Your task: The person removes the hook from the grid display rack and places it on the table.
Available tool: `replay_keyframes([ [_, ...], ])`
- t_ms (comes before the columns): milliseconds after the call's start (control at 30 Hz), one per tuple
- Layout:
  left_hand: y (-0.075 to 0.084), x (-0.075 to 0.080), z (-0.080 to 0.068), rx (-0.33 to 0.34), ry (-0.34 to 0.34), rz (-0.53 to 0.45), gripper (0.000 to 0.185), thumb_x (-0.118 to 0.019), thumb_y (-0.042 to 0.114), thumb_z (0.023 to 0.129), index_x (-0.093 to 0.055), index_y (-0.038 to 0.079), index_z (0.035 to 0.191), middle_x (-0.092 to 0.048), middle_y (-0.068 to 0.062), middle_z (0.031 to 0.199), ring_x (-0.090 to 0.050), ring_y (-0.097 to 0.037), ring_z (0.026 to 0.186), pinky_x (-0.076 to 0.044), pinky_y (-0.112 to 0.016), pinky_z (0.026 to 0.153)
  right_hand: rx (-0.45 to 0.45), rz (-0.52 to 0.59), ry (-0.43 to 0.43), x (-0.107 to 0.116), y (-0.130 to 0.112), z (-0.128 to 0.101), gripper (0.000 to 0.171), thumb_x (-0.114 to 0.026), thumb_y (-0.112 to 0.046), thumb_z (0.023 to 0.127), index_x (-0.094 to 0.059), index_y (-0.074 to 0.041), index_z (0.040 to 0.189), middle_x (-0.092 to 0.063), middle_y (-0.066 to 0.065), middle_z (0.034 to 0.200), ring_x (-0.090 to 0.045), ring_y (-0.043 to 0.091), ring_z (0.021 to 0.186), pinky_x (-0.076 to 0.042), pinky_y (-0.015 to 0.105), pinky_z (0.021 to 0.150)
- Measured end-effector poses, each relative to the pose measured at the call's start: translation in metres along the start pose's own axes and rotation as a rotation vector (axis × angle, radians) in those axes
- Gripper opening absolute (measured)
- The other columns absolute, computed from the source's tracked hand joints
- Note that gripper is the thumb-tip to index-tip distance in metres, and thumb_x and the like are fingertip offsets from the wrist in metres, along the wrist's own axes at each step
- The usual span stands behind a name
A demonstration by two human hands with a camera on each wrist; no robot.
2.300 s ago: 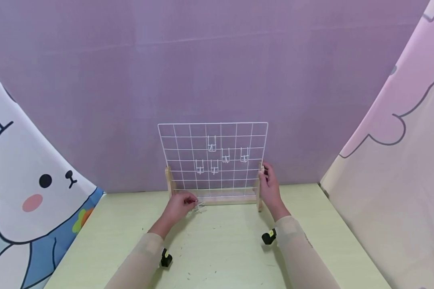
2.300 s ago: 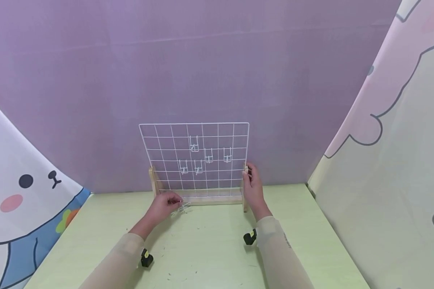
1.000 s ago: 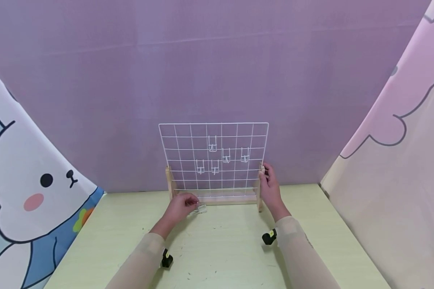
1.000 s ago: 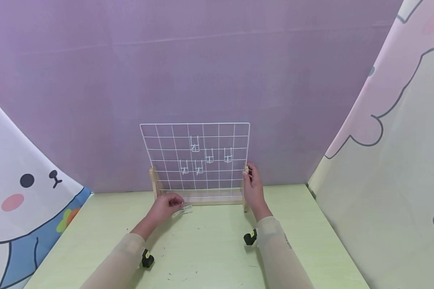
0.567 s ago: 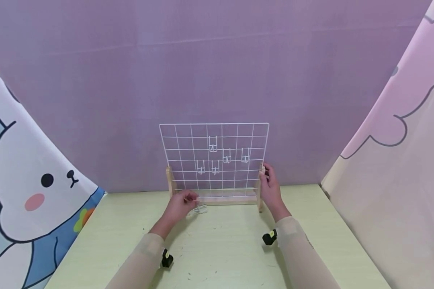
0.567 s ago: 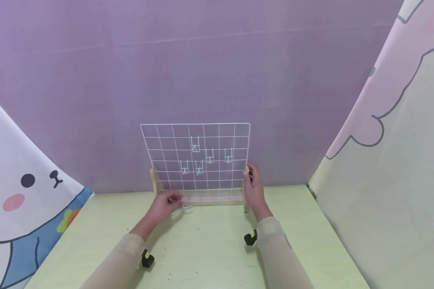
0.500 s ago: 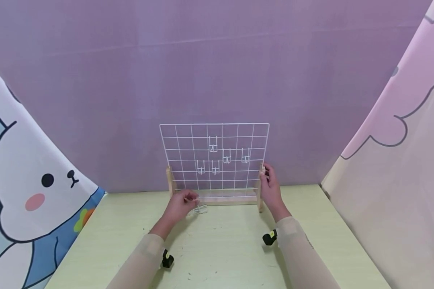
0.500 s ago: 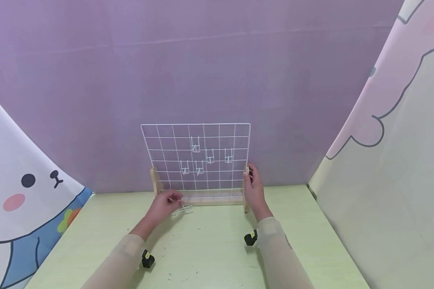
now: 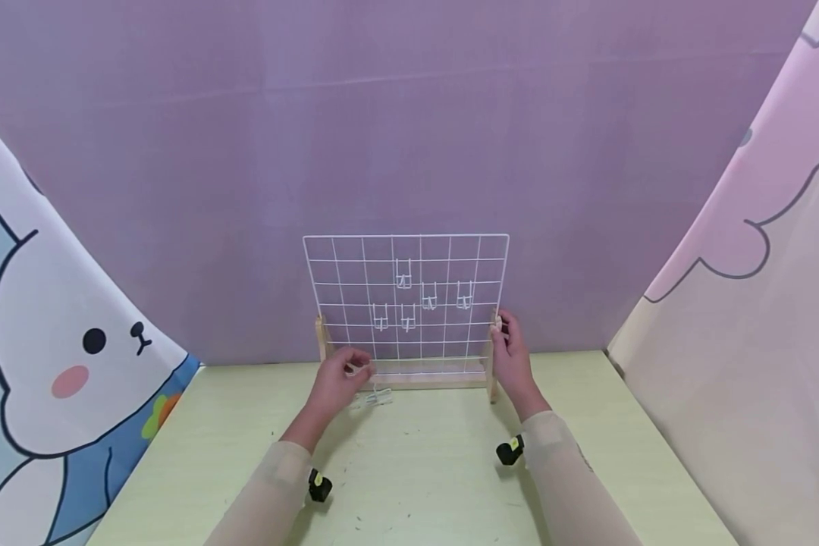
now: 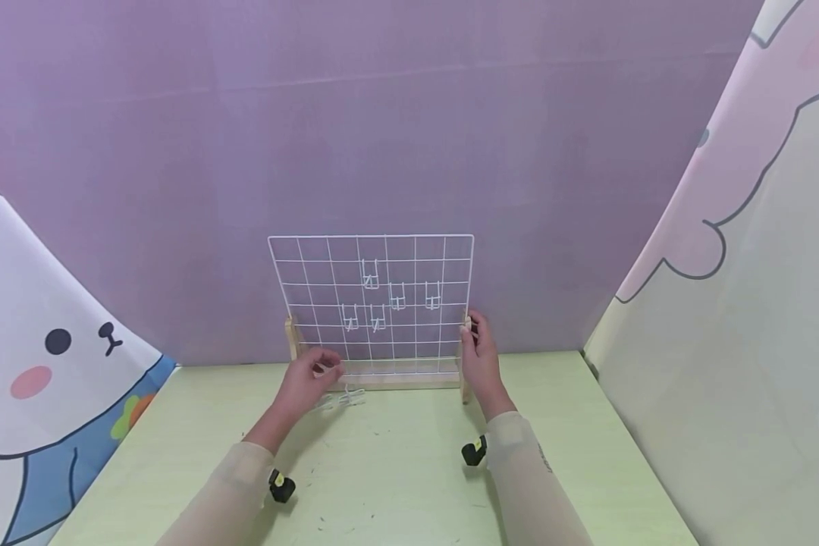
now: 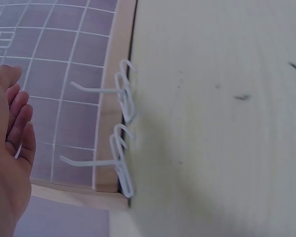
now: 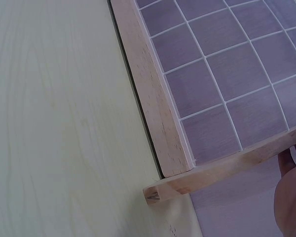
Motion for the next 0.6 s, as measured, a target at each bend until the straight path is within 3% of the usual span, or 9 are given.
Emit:
replay_keyframes([
  [267,0.015,0.007,0.002,-0.045,0.041,-0.021,0.021,-0.083,0.011,0.099,-0.076,0.004,0.118,-0.076,-0.009,0.115,-0.069,-0.026,0.107,-0.057,-0.045,0.095,0.002,0.005,0.003,0.0,-0.001,-0.002,0.045,-0.047,-0.034,0.121,-0.043,-0.016,0.162,-0.051,0.022,0.155,-0.055,0.044,0.134,-0.051,0.07,0.108],
  [600,0.026,0.016,0.007,-0.081,0.092,-0.045,0.02,-0.087,0.012,0.098,-0.077,0.007,0.115,-0.076,-0.004,0.111,-0.069,-0.024,0.103,-0.058,-0.044,0.094,0.0,0.007,0.005,0.0,-0.002,-0.001,0.045,-0.045,-0.031,0.121,-0.042,-0.014,0.163,-0.05,0.027,0.155,-0.056,0.048,0.133,-0.052,0.073,0.105],
])
Point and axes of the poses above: each hand's wrist, its own z-axis towards the middle knuckle, its own x-axis out of the back of the hand, y = z × x, the point moved 10 cm from there along z, towards the middle knuckle
